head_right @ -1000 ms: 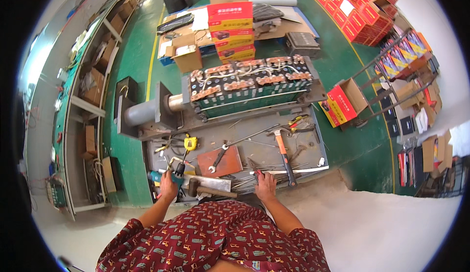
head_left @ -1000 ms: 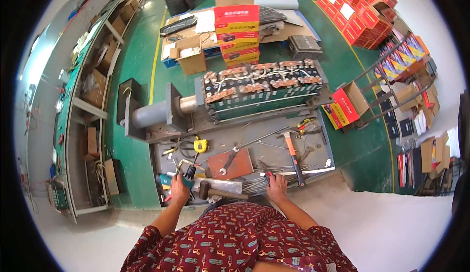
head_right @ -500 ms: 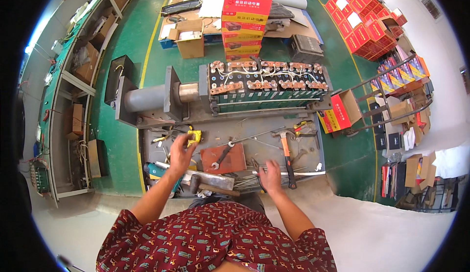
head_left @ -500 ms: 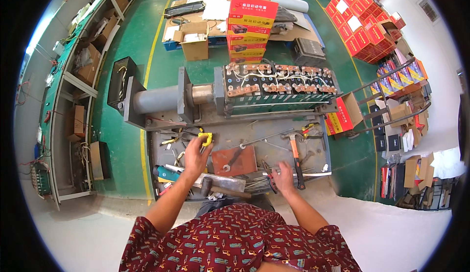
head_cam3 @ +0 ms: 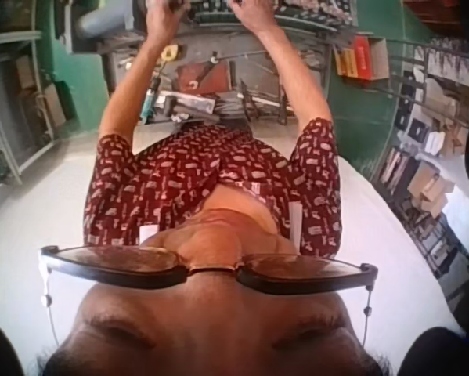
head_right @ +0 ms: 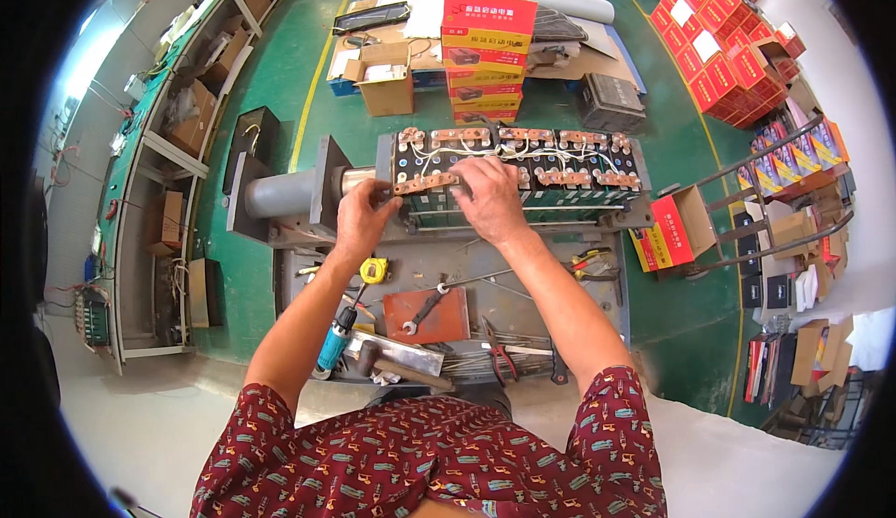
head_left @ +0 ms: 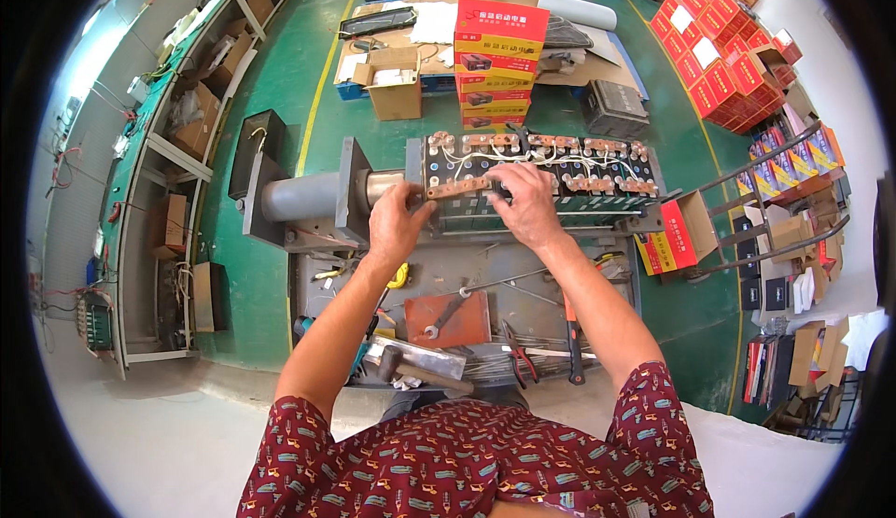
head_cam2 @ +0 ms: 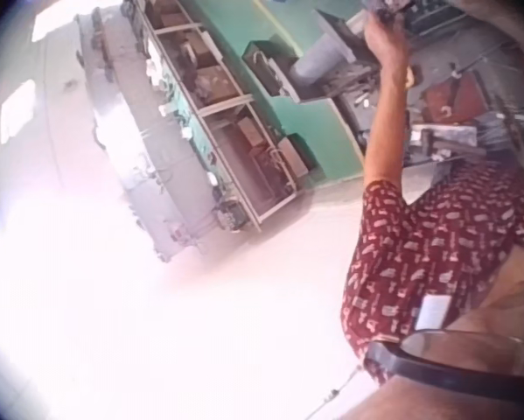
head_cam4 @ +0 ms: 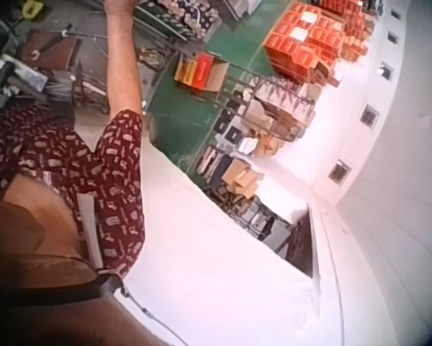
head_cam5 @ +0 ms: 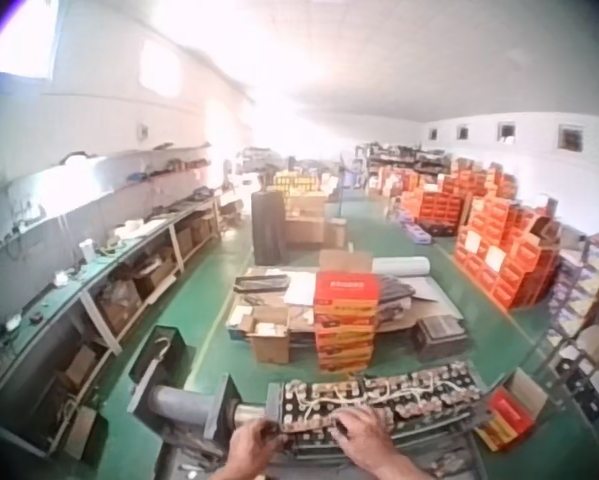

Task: The person uses a cordless drill and pliers to fasten screws and adjust wiring on a large electrical assembly mounted on a workbench. They repeatedly drill into terminal blocks, reposition components, and handle small metal parts while working in a workshop environment.

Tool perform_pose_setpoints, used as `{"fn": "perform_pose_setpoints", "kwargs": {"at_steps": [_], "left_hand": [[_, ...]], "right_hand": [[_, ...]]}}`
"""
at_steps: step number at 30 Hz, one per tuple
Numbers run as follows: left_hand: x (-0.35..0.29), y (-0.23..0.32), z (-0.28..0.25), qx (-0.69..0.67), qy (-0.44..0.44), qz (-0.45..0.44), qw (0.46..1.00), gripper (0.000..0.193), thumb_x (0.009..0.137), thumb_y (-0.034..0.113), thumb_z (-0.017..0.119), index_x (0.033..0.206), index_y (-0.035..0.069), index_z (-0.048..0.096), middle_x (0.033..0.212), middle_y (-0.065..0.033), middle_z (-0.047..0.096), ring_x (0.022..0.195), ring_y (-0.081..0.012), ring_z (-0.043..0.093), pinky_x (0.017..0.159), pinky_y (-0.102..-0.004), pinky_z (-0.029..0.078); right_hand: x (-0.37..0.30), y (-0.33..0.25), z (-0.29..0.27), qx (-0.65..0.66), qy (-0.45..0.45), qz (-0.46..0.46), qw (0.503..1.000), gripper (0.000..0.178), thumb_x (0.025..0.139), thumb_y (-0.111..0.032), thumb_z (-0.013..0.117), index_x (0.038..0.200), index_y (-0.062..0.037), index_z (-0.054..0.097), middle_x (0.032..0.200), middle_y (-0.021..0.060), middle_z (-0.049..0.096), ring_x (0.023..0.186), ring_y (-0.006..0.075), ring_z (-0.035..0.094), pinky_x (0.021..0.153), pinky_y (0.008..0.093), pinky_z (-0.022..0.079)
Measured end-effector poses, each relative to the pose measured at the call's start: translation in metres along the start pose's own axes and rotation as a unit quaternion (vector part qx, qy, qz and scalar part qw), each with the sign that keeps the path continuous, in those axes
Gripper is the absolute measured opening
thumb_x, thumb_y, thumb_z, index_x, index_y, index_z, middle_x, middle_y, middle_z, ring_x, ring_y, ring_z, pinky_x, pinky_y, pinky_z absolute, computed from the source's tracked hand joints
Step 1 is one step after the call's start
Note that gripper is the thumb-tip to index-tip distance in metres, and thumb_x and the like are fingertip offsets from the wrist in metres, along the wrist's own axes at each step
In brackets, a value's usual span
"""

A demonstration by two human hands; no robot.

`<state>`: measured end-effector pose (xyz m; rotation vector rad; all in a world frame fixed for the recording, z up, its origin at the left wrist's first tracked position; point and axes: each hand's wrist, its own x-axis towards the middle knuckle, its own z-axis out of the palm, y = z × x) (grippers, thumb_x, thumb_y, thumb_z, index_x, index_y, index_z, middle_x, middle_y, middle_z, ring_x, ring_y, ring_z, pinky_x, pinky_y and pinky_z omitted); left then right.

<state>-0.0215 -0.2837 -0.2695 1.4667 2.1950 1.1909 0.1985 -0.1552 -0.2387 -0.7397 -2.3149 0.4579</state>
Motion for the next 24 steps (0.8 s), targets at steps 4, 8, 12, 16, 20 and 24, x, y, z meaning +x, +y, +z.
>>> {"fn": "perform_pose_setpoints", "kwargs": {"at_steps": [4,8,12,16,20,24], "left_hand": [[-0.004,-0.001,0.006,-0.052,0.003,-0.033,0.998,0.024,0.088,0.009,0.079,0.107,-0.002,0.07,0.088,-0.0106,0.072,0.077,-0.0175,0.066,0.073,-0.0326,0.054],[-0.004,-0.001,0.015,-0.113,0.007,-0.059,0.992,0.02,0.089,0.012,0.078,0.104,0.003,0.071,0.089,-0.0127,0.069,0.079,-0.0251,0.068,0.073,-0.0365,0.054],[-0.001,0.004,0.017,-0.098,0.023,-0.043,0.994,0.018,0.089,0.012,0.077,0.105,0.003,0.072,0.086,-0.0119,0.067,0.075,-0.0236,0.066,0.071,-0.0359,0.053],[0.0,0.006,0.017,-0.08,0.02,-0.045,0.996,0.018,0.089,0.011,0.077,0.105,0.004,0.073,0.085,-0.0117,0.066,0.073,-0.0232,0.064,0.07,-0.0359,0.053],[0.002,0.009,0.015,-0.082,0.025,-0.037,0.996,0.016,0.089,0.011,0.076,0.103,0.004,0.073,0.085,-0.0117,0.066,0.073,-0.023,0.064,0.069,-0.0356,0.052],[0.002,0.009,0.016,-0.092,0.031,-0.037,0.995,0.016,0.089,0.011,0.076,0.103,0.003,0.073,0.085,-0.0119,0.066,0.073,-0.0231,0.064,0.069,-0.0355,0.052]], "right_hand": [[0.008,0.006,0.01,-0.02,-0.039,-0.031,0.999,0.029,0.079,-0.01,0.079,0.106,-0.0128,0.07,0.113,0.0006,0.072,0.114,0.0223,0.062,0.097,0.0429,0.039],[0.008,0.014,0.012,-0.012,-0.073,-0.025,0.997,0.021,0.08,-0.009,0.078,0.099,-0.0121,0.071,0.11,0.0002,0.072,0.111,0.0212,0.063,0.095,0.0418,0.039],[0.014,0.01,0.009,0.012,-0.025,-0.044,0.999,0.017,0.081,-0.009,0.078,0.097,-0.0119,0.072,0.108,0.0005,0.072,0.109,0.0217,0.064,0.094,0.0405,0.039],[0.012,0.024,0.011,0.013,-0.061,-0.031,0.998,0.015,0.083,-0.009,0.077,0.097,-0.0124,0.073,0.11,0.001,0.073,0.11,0.022,0.064,0.095,0.04,0.039],[0.013,0.025,0.012,0.04,-0.066,-0.019,0.997,0.013,0.084,-0.009,0.077,0.096,-0.0123,0.072,0.107,0.0005,0.073,0.107,0.0219,0.066,0.096,0.04,0.039],[0.015,0.025,0.011,0.049,-0.073,-0.009,0.996,0.012,0.083,-0.009,0.077,0.094,-0.0117,0.071,0.105,0.0003,0.074,0.105,0.0221,0.067,0.096,0.0403,0.039]]}}
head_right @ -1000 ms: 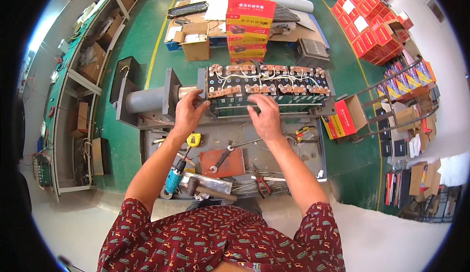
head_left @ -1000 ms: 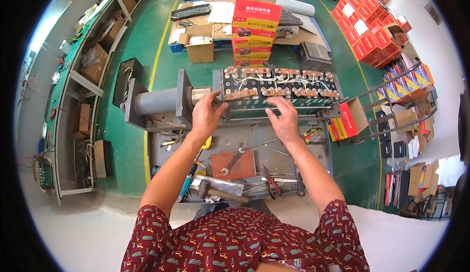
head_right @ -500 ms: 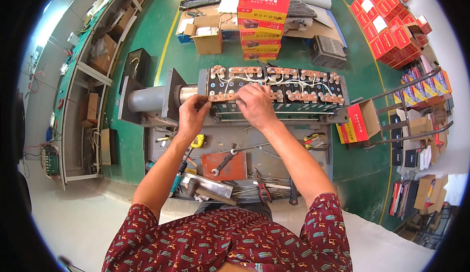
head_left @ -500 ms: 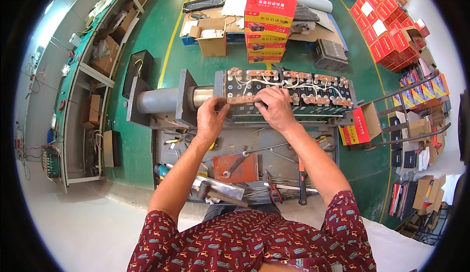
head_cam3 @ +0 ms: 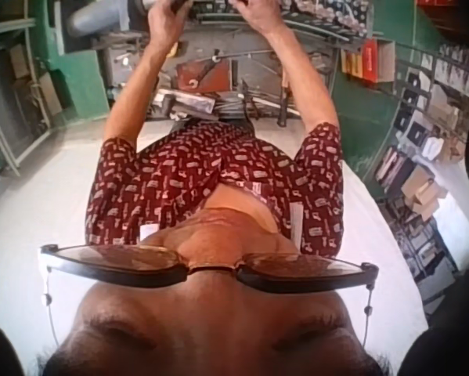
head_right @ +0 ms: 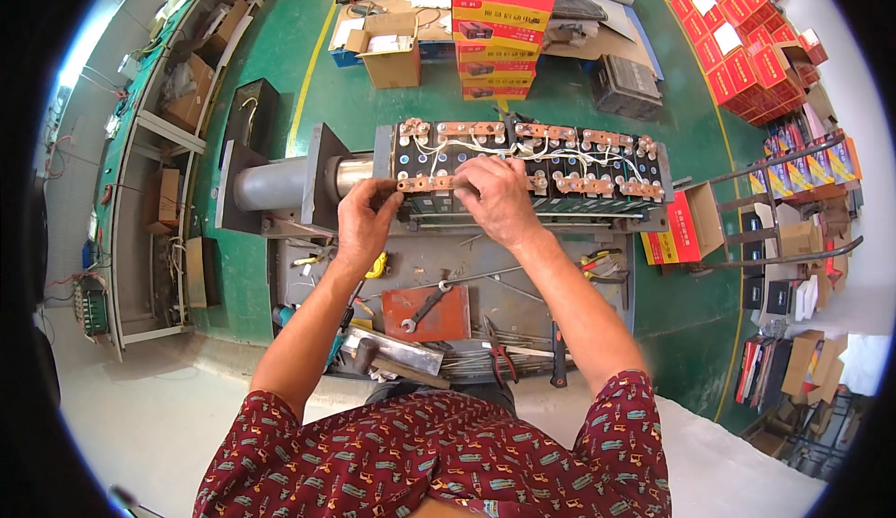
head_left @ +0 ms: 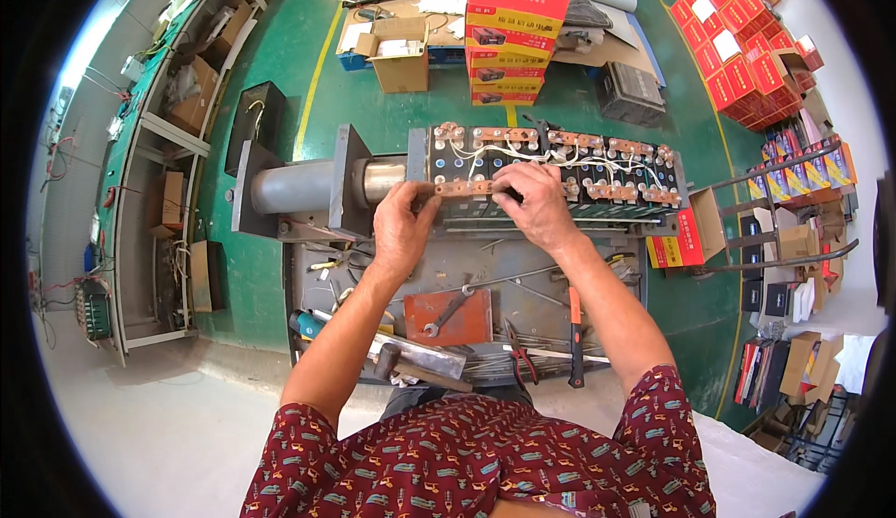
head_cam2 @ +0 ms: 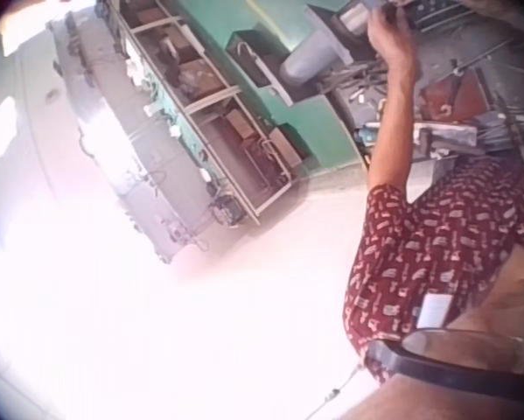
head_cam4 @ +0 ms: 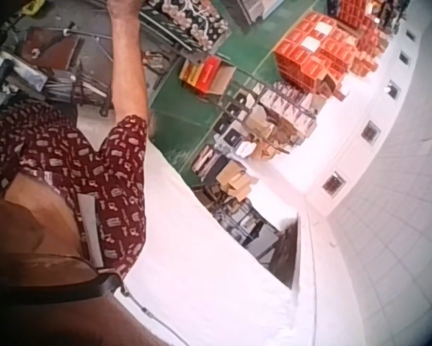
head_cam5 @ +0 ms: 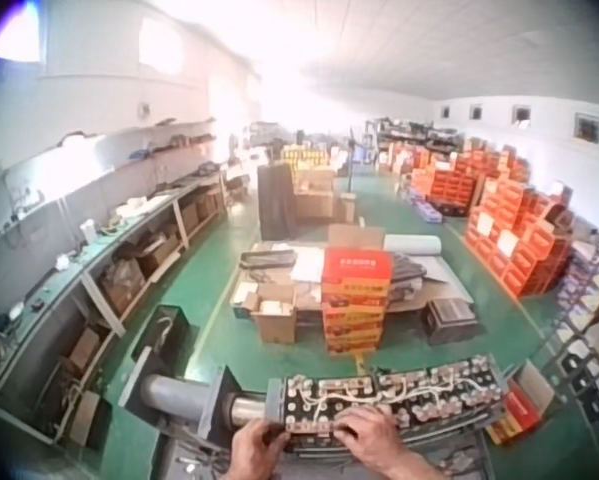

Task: The person uses a cordless drill and pliers to fasten screws and adjust wiring on a large electrical assembly mounted on a workbench. They repeatedly drill into terminal blocks, reposition components, and handle small metal parts while working in a workshop environment.

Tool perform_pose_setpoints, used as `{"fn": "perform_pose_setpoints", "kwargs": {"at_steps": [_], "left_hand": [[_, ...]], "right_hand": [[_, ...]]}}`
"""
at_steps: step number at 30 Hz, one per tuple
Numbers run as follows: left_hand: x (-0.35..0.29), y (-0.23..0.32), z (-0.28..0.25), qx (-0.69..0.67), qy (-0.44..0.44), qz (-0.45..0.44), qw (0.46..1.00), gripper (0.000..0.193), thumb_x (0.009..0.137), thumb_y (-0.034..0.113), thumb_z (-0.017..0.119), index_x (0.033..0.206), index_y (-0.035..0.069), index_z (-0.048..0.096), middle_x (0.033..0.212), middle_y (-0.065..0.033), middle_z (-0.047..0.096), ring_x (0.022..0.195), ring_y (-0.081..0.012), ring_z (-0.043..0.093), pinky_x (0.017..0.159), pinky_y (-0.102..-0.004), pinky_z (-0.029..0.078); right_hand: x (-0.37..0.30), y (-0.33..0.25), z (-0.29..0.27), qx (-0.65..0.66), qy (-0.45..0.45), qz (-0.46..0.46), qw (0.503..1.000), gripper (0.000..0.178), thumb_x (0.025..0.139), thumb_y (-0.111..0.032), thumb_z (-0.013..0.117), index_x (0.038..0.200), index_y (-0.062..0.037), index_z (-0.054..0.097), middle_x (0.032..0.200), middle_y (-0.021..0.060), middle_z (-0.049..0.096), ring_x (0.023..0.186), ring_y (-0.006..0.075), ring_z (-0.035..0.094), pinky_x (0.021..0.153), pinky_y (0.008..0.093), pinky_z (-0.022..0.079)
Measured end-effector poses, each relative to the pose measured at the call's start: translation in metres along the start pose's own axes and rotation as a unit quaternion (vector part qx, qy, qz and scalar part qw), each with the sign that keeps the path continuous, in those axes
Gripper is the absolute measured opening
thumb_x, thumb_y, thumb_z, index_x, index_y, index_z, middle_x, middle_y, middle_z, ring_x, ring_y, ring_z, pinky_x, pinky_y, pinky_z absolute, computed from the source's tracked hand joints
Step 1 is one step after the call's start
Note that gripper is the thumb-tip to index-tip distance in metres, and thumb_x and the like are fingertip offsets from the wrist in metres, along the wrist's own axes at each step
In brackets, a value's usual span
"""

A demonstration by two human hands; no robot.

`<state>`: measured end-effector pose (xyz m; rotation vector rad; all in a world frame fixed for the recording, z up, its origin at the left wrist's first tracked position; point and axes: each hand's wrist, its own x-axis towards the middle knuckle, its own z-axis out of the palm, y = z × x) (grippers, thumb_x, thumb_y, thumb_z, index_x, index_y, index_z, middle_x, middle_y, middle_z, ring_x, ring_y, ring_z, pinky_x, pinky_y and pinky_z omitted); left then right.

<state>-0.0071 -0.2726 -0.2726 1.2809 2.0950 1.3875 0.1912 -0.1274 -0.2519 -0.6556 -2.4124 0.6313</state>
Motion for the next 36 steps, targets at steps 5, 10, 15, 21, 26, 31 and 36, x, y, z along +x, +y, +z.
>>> {"fn": "perform_pose_setpoints", "kwargs": {"at_steps": [5,10,15,21,26,31,36], "left_hand": [[0.0,-0.005,-0.002,0.018,-0.005,0.017,1.0,0.018,0.09,0.006,0.076,0.106,0.0,0.072,0.089,-0.0109,0.069,0.073,-0.0194,0.065,0.07,-0.0324,0.053],[0.001,-0.005,0.001,0.021,-0.006,0.031,0.999,0.018,0.091,0.007,0.076,0.107,0.0,0.072,0.087,-0.0103,0.069,0.073,-0.0174,0.064,0.069,-0.0316,0.052],[0.001,-0.01,-0.001,-0.003,-0.022,0.013,1.0,0.019,0.091,0.004,0.075,0.109,-0.001,0.072,0.087,-0.0086,0.072,0.075,-0.0124,0.065,0.07,-0.029,0.053],[-0.012,-0.019,-0.043,-0.085,0.006,-0.024,0.996,0.022,0.095,0.003,0.072,0.116,-0.002,0.07,0.097,-0.0052,0.074,0.085,-0.0076,0.064,0.077,-0.0253,0.053],[-0.081,-0.071,-0.097,0.023,0.044,-0.061,0.997,0.009,0.093,-0.004,0.06,0.1,-0.001,0.066,0.083,-0.0067,0.066,0.075,-0.0113,0.056,0.07,-0.0283,0.049],[-0.187,-0.133,-0.096,0.046,-0.046,-0.108,0.992,0.012,0.094,0.0,0.059,0.083,-0.002,0.059,0.07,-0.0123,0.057,0.065,-0.0172,0.047,0.06,-0.0362,0.043],[-0.235,-0.13,-0.063,-0.032,-0.191,-0.148,0.97,0.014,0.088,-0.004,0.056,0.09,-0.004,0.069,0.078,-0.0154,0.07,0.072,-0.0217,0.066,0.069,-0.0359,0.053]], "right_hand": [[0.002,-0.005,-0.004,-0.017,-0.001,-0.014,1.0,0.012,0.083,-0.012,0.078,0.092,-0.0121,0.07,0.105,0.0003,0.074,0.104,0.0214,0.068,0.095,0.0397,0.039],[0.0,-0.003,-0.005,-0.02,-0.01,-0.007,1.0,0.011,0.083,-0.012,0.078,0.089,-0.0111,0.07,0.103,0.0003,0.074,0.104,0.021,0.068,0.095,0.0414,0.039],[0.002,-0.005,-0.005,-0.033,-0.009,-0.021,0.999,0.009,0.083,-0.012,0.078,0.087,-0.0116,0.071,0.101,-0.0014,0.075,0.101,0.0207,0.068,0.094,0.0398,0.038],[-0.002,-0.013,-0.006,-0.056,-0.005,-0.035,0.998,0.014,0.083,-0.014,0.079,0.096,-0.0113,0.074,0.113,0.0008,0.073,0.108,0.0206,0.067,0.098,0.0397,0.038],[-0.041,-0.034,-0.014,-0.008,0.134,0.022,0.991,0.018,0.084,-0.009,0.08,0.101,-0.0058,0.073,0.112,0.0087,0.074,0.103,0.0271,0.07,0.093,0.0401,0.049],[-0.154,-0.036,0.014,0.133,0.094,0.192,0.968,0.012,0.088,-0.005,0.073,0.098,-0.0021,0.069,0.096,0.0128,0.07,0.091,0.0296,0.07,0.084,0.0377,0.055],[-0.24,-0.053,0.016,0.148,0.035,0.322,0.935,0.017,0.091,-0.011,0.074,0.104,0.001,0.072,0.096,0.0159,0.072,0.085,0.0265,0.07,0.077,0.0359,0.056]]}}
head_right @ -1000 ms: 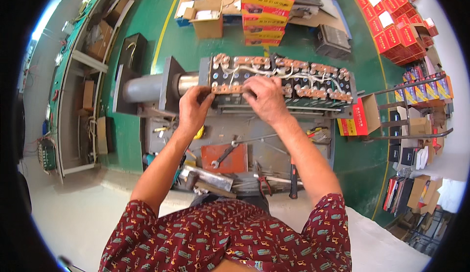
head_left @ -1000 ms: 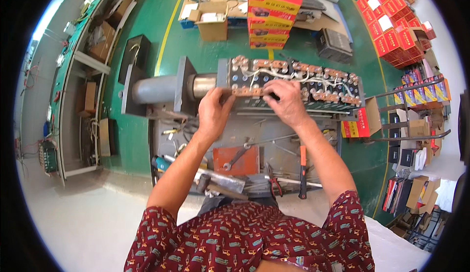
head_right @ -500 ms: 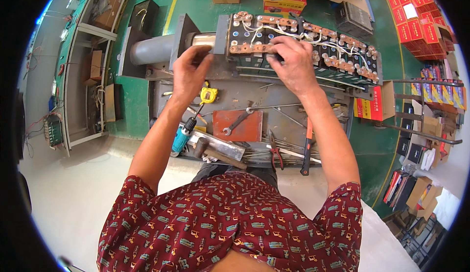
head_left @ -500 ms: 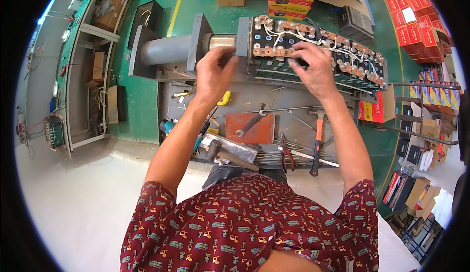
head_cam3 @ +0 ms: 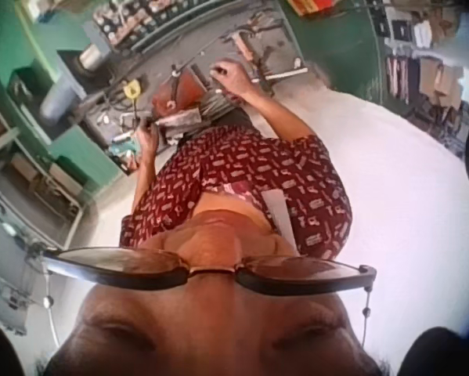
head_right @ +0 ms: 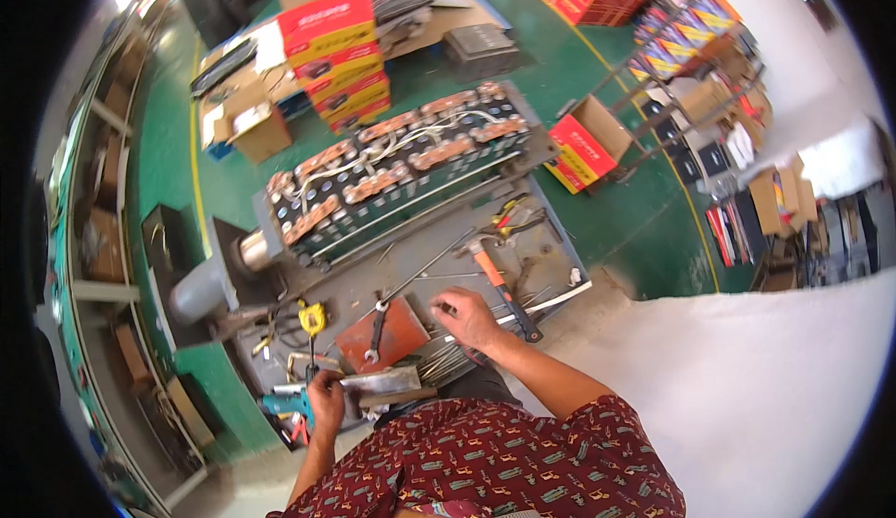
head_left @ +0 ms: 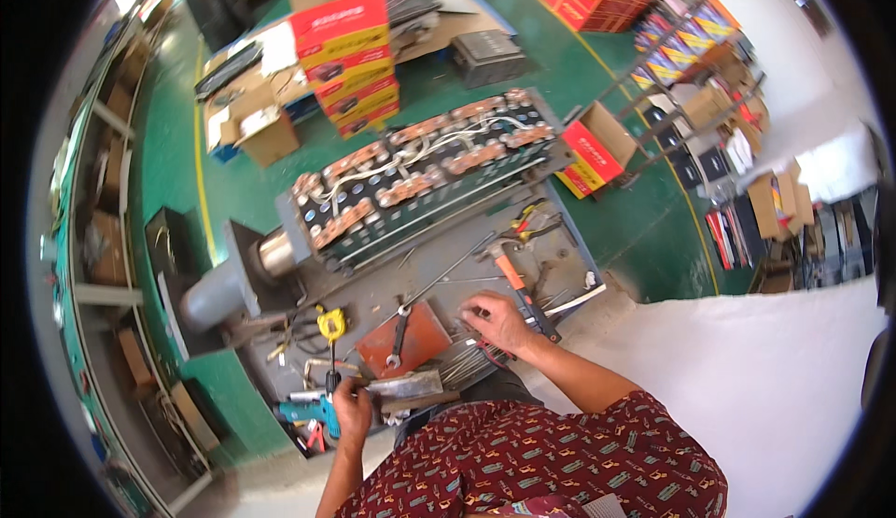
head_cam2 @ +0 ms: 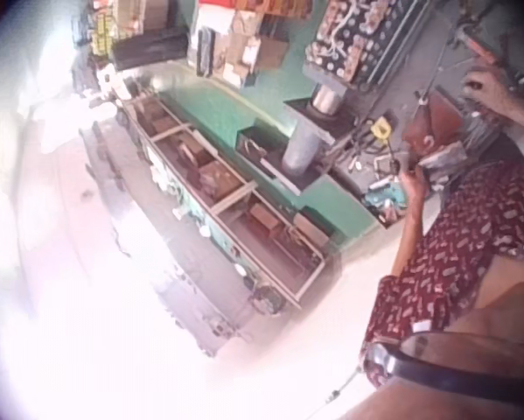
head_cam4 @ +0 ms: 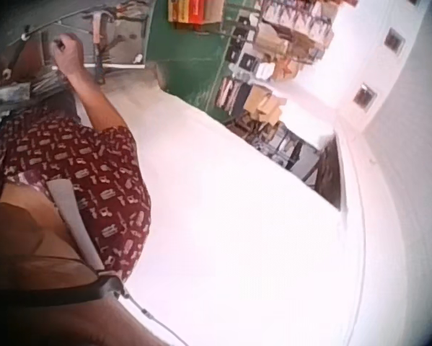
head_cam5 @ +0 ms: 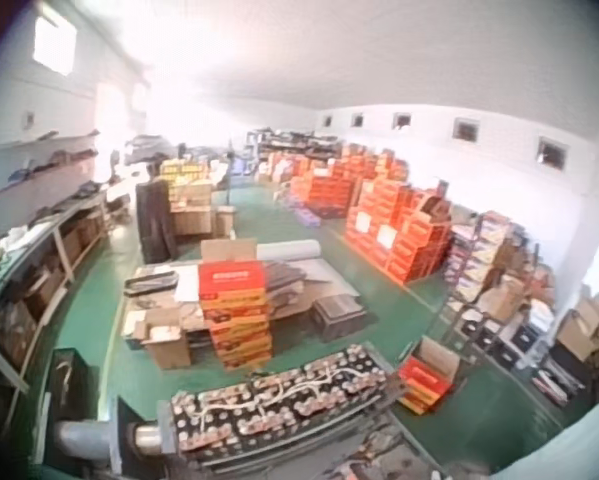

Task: The person uses a cordless drill and pliers to fasten screws and adjust wiring on a large electrical assembly mounted on a workbench. They repeatedly drill into terminal blocks, reposition components, and handle small metal parts while working in a workshop environment.

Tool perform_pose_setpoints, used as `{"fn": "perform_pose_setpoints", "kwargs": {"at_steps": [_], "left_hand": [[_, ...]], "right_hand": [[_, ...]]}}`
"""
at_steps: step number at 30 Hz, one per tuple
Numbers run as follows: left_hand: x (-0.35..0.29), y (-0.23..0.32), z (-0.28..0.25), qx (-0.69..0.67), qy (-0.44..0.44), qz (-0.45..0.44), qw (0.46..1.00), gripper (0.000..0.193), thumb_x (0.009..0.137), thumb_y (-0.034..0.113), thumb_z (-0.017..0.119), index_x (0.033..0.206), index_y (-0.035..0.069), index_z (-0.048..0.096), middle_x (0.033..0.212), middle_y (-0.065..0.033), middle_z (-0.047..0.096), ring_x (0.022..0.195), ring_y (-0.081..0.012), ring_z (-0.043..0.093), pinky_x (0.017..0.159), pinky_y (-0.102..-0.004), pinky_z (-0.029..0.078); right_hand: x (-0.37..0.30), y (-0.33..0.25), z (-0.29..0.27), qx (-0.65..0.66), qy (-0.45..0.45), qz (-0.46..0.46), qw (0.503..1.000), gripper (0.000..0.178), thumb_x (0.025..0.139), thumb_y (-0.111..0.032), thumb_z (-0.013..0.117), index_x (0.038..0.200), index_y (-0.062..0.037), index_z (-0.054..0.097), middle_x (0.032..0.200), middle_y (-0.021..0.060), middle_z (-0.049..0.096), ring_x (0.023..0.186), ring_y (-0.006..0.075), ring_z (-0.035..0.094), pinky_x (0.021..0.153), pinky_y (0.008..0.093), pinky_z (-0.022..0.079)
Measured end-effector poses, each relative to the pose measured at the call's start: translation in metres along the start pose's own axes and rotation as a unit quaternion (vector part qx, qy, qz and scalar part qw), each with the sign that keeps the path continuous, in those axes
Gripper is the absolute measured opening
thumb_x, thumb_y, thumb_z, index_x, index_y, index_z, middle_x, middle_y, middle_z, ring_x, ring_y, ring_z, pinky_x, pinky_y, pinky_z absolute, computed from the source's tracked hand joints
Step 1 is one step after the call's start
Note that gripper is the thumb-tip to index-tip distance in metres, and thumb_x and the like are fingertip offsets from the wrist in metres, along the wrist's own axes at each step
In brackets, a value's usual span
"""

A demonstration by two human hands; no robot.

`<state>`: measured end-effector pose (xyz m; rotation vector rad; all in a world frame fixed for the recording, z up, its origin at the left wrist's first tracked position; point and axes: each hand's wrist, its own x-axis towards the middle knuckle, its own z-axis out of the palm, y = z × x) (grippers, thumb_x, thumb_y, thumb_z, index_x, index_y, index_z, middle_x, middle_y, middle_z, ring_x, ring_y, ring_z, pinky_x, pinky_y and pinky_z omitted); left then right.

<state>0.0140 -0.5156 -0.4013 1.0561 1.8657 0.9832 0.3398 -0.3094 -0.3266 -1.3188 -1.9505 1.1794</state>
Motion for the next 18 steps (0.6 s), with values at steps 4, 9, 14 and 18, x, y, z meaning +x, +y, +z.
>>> {"fn": "perform_pose_setpoints", "kwargs": {"at_steps": [4,9,14,18], "left_hand": [[0.017,0.047,0.027,0.065,-0.165,0.012,0.984,0.015,0.088,-0.004,0.059,0.097,-0.003,0.072,0.087,-0.0172,0.074,0.08,-0.0234,0.073,0.076,-0.0351,0.057],[0.038,0.078,0.034,0.151,-0.177,0.06,0.971,0.011,0.089,0.0,0.062,0.097,-0.002,0.069,0.088,-0.0184,0.075,0.079,-0.0286,0.075,0.075,-0.0362,0.057],[0.027,0.094,0.051,0.165,-0.149,-0.013,0.975,0.012,0.092,0.006,0.066,0.1,-0.002,0.071,0.086,-0.0168,0.075,0.078,-0.0246,0.074,0.073,-0.0359,0.057],[0.011,0.109,0.077,0.205,-0.172,-0.057,0.962,0.013,0.093,0.01,0.069,0.1,0.0,0.072,0.082,-0.0153,0.074,0.075,-0.0221,0.074,0.07,-0.0349,0.057]], "right_hand": [[-0.016,0.021,-0.04,0.021,0.071,0.079,0.994,0.018,0.092,-0.011,0.074,0.105,0.0014,0.073,0.097,0.0141,0.073,0.081,0.0208,0.07,0.075,0.033,0.056],[0.007,0.069,-0.1,0.055,0.182,0.077,0.979,0.019,0.092,-0.012,0.075,0.106,0.0013,0.075,0.099,0.0143,0.074,0.08,0.0207,0.071,0.073,0.032,0.056],[0.055,0.16,-0.163,0.037,0.247,0.052,0.967,0.017,0.088,-0.009,0.075,0.103,-0.0004,0.076,0.095,0.0171,0.074,0.084,0.029,0.073,0.075,0.0373,0.057],[0.099,0.208,-0.212,0.037,0.282,0.049,0.957,0.017,0.087,-0.007,0.075,0.102,-0.0004,0.076,0.097,0.0186,0.074,0.088,0.0327,0.073,0.077,0.0395,0.057]]}}
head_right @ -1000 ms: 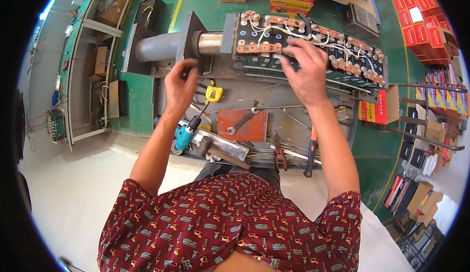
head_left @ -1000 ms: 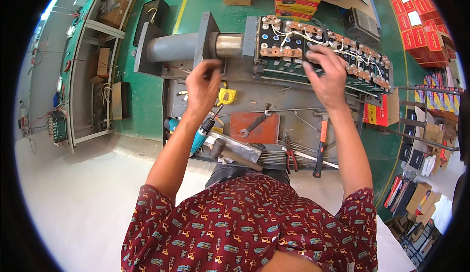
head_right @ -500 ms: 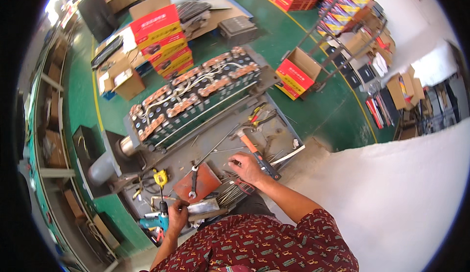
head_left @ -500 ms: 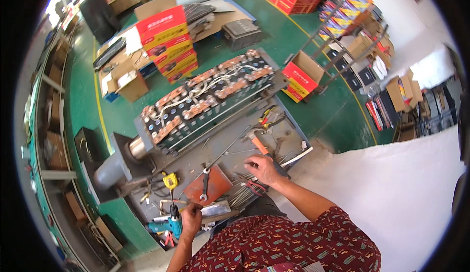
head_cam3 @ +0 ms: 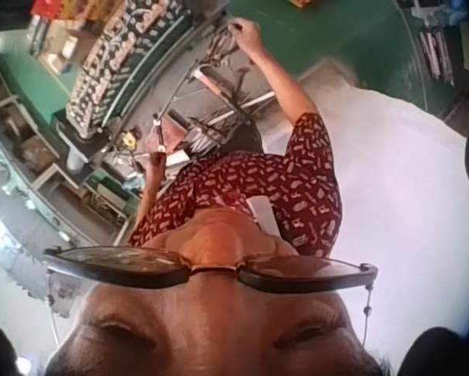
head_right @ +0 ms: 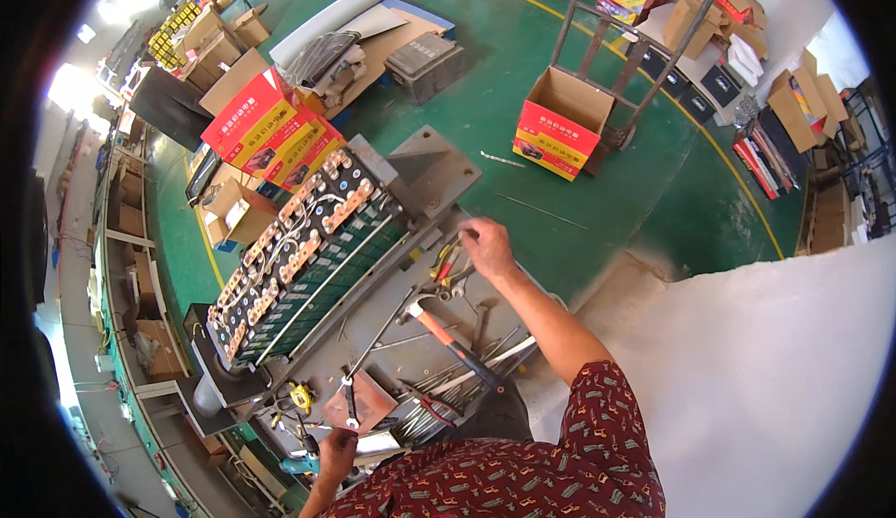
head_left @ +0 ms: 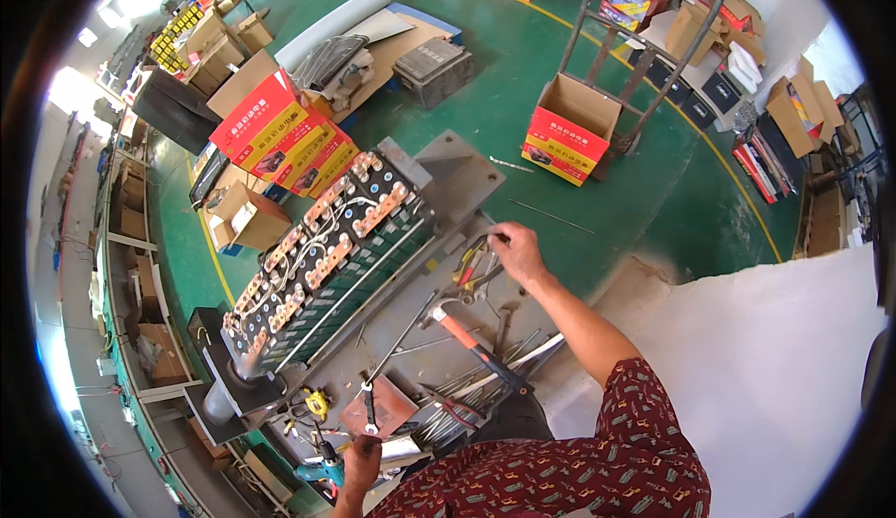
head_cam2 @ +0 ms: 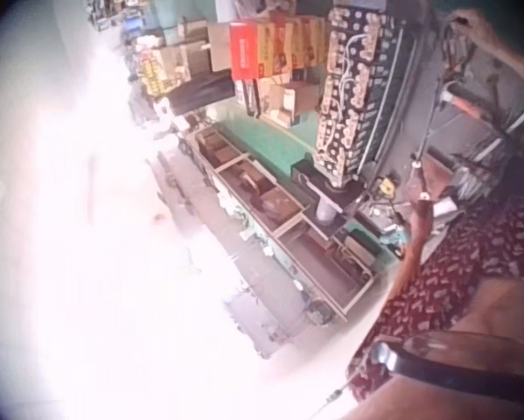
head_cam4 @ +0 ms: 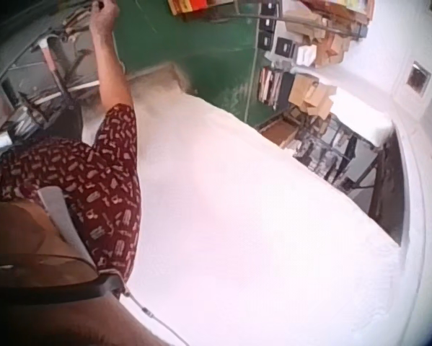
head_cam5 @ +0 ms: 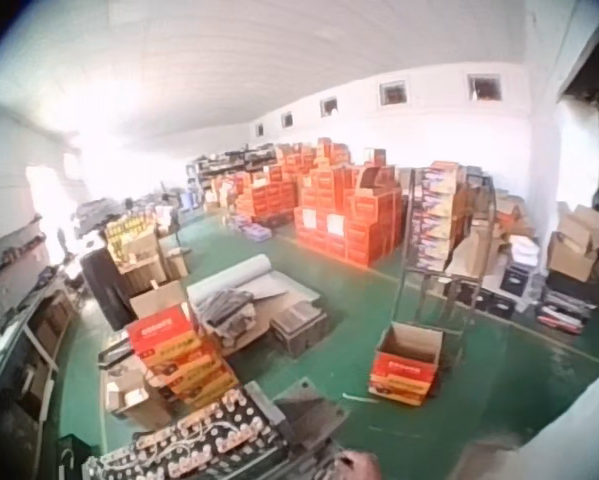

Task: The person uses a cordless drill and pliers to fasten screws and adjust wiring on a large electrical assembly mounted on a workbench. They repeatedly drill into terminal blocks, reposition components, and handle small metal parts while working in a workshop environment.

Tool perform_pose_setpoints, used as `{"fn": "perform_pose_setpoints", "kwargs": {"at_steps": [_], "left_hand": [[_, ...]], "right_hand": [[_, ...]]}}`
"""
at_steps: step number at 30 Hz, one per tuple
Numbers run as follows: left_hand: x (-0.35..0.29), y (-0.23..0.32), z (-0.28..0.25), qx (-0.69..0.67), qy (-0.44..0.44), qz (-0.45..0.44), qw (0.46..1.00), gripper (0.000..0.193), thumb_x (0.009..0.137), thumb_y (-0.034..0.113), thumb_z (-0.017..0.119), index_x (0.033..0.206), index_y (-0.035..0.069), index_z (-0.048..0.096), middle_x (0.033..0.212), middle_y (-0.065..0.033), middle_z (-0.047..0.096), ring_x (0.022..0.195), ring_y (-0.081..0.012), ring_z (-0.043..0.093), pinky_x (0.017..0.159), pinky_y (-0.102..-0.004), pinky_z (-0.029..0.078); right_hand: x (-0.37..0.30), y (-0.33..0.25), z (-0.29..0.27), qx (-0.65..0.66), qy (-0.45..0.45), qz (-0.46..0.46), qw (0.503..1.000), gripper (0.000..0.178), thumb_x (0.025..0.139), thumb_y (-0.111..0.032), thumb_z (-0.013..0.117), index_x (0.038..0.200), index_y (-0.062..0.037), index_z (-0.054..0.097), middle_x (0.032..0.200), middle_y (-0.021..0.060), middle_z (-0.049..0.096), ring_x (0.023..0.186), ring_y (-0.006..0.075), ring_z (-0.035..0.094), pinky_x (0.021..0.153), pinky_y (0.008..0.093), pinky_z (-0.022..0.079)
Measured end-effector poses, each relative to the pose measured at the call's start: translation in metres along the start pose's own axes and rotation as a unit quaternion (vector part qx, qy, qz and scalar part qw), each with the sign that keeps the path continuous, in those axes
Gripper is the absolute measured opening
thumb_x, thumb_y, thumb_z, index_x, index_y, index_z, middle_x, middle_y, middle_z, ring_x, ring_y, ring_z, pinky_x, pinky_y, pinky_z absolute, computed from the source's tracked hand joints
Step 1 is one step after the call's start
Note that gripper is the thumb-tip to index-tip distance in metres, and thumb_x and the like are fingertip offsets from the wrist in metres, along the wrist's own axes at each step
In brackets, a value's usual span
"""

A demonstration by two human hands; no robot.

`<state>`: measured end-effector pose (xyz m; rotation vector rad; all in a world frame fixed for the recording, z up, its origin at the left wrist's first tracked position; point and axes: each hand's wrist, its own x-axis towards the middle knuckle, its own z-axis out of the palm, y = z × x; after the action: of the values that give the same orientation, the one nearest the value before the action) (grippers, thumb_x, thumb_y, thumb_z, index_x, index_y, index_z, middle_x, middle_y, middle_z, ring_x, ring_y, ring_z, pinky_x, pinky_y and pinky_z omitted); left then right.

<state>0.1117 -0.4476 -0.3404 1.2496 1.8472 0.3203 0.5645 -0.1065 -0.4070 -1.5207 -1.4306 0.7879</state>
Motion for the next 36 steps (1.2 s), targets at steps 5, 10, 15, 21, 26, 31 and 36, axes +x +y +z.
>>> {"fn": "perform_pose_setpoints", "kwargs": {"at_steps": [5,10,15,21,26,31,36], "left_hand": [[-0.002,0.006,0.029,-0.012,-0.011,-0.041,0.999,0.015,0.091,0.013,0.072,0.1,0.001,0.073,0.082,-0.0158,0.075,0.075,-0.0231,0.074,0.071,-0.0354,0.058],[0.007,0.05,0.037,0.019,-0.01,-0.056,0.998,0.015,0.09,0.014,0.073,0.1,0.002,0.073,0.084,-0.0158,0.076,0.077,-0.0237,0.076,0.072,-0.0361,0.059],[0.009,0.061,0.035,0.049,0.007,-0.086,0.995,0.018,0.091,0.013,0.074,0.104,0.001,0.075,0.088,-0.0135,0.077,0.081,-0.018,0.074,0.075,-0.0338,0.058],[0.008,0.016,0.044,-0.052,-0.013,-0.112,0.992,0.015,0.091,0.008,0.073,0.103,-0.001,0.072,0.083,-0.0086,0.074,0.072,-0.0131,0.068,0.066,-0.03,0.055],[0.001,0.009,0.051,-0.064,-0.011,-0.117,0.991,0.014,0.092,0.008,0.072,0.102,-0.001,0.07,0.082,-0.0081,0.073,0.069,-0.0121,0.066,0.063,-0.0293,0.054],[0.009,0.003,0.053,-0.088,-0.018,-0.126,0.988,0.012,0.094,0.007,0.07,0.102,-0.002,0.07,0.08,-0.0084,0.072,0.066,-0.0117,0.065,0.06,-0.0291,0.054],[0.015,0.029,0.051,-0.07,-0.016,-0.122,0.99,0.011,0.094,0.006,0.069,0.102,-0.002,0.07,0.079,-0.0086,0.072,0.066,-0.0116,0.065,0.06,-0.0296,0.054]], "right_hand": [[0.113,0.003,-0.008,0.032,0.014,-0.06,0.998,0.02,0.086,-0.008,0.075,0.105,-0.0011,0.075,0.1,0.019,0.074,0.094,0.0345,0.072,0.083,0.0402,0.057],[0.237,-0.012,0.018,-0.093,-0.141,-0.066,0.984,0.032,0.081,-0.024,0.081,0.104,-0.003,0.077,0.104,0.0191,0.075,0.098,0.0348,0.073,0.086,0.0453,0.057],[0.288,-0.05,0.073,-0.266,-0.424,-0.081,0.862,0.039,0.075,-0.031,0.084,0.106,-0.0087,0.078,0.103,0.0181,0.077,0.097,0.034,0.074,0.085,0.0451,0.058],[0.291,-0.039,0.113,-0.347,-0.437,-0.173,0.811,0.027,0.079,-0.019,0.078,0.105,-0.0126,0.073,0.11,0.0127,0.076,0.106,0.0343,0.072,0.089,0.0456,0.057],[0.299,-0.035,0.105,-0.298,-0.496,-0.17,0.798,0.023,0.08,-0.016,0.078,0.101,-0.0078,0.072,0.112,0.0114,0.076,0.107,0.0325,0.072,0.088,0.0432,0.058],[0.295,-0.045,0.106,-0.385,-0.432,-0.124,0.806,0.037,0.077,-0.03,0.082,0.105,-0.0054,0.076,0.117,0.0157,0.075,0.11,0.0348,0.072,0.09,0.0468,0.059],[0.298,-0.04,0.104,-0.401,-0.458,-0.093,0.788,0.046,0.074,-0.035,0.085,0.11,-0.006,0.078,0.118,0.0169,0.075,0.11,0.0351,0.072,0.091,0.0444,0.059]]}}
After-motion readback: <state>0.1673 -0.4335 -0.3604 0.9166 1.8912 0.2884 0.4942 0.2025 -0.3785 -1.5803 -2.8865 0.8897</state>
